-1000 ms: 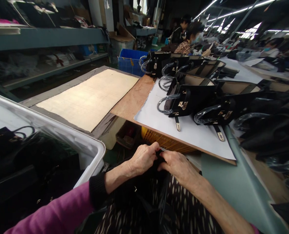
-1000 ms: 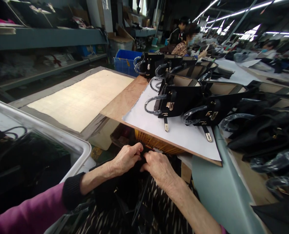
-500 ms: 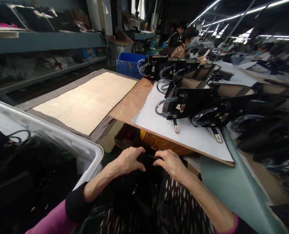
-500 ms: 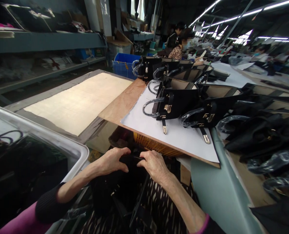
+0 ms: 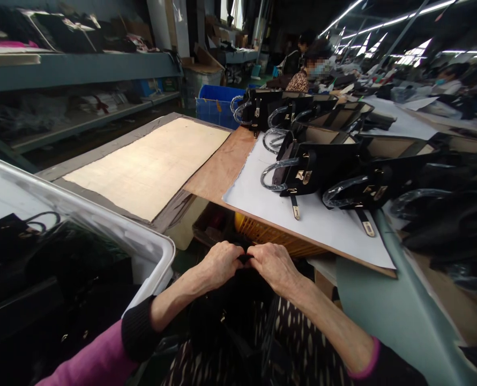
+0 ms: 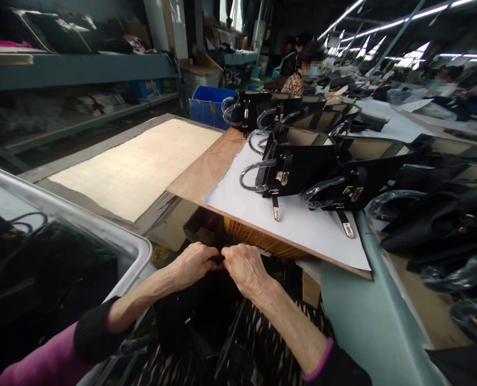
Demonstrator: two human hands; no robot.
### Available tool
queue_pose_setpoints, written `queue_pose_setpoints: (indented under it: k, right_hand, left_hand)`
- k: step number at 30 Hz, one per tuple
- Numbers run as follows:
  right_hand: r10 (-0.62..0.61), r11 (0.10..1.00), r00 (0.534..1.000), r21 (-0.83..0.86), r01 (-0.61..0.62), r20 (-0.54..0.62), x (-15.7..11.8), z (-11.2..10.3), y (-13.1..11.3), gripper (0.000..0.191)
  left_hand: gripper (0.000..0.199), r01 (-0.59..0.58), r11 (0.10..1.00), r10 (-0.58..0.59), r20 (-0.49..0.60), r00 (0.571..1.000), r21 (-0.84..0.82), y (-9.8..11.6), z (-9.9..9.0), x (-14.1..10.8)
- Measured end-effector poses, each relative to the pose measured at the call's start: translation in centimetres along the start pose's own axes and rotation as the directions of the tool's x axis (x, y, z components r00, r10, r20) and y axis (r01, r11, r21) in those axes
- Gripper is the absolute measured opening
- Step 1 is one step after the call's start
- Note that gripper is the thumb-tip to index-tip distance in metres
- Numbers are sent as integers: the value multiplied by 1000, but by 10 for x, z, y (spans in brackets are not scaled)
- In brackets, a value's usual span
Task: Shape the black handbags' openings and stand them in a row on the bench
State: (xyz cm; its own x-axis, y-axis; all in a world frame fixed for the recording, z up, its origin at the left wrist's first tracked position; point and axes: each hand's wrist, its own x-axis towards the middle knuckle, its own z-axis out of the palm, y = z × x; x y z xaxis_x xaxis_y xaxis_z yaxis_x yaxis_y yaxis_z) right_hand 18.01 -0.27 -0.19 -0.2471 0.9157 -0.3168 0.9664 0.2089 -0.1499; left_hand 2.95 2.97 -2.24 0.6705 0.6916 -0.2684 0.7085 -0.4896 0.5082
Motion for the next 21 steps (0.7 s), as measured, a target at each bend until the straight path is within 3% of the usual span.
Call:
queue_pose_setpoints:
  k: [7,10,13,16,21]
  right_hand:
    - [-64,994,998,91,64,-2,1,3,3,19]
    - [-72,992,997,105,73,-14,0,4,4,19]
    - [-64,987,997,147,69,-45,0,5,7,23]
    - [-47,978,998,199,56,-50,1,8,12,27]
    - [-63,980,997,183,72,-53,1,8,12,27]
  left_hand:
    - [17,-40,996,39,-6,999,-82,-8,2,1]
    - [17,-1,992,2,7,1000,-125,-9,-1,-1]
    - [24,109,989,-109,8,994,-98,-9,-9,-14]
    - [17,198,969,-194,39,980,-148,-13,-17,-35]
    - [19,180,911,-194,1,981,-371,-24,-13,-62]
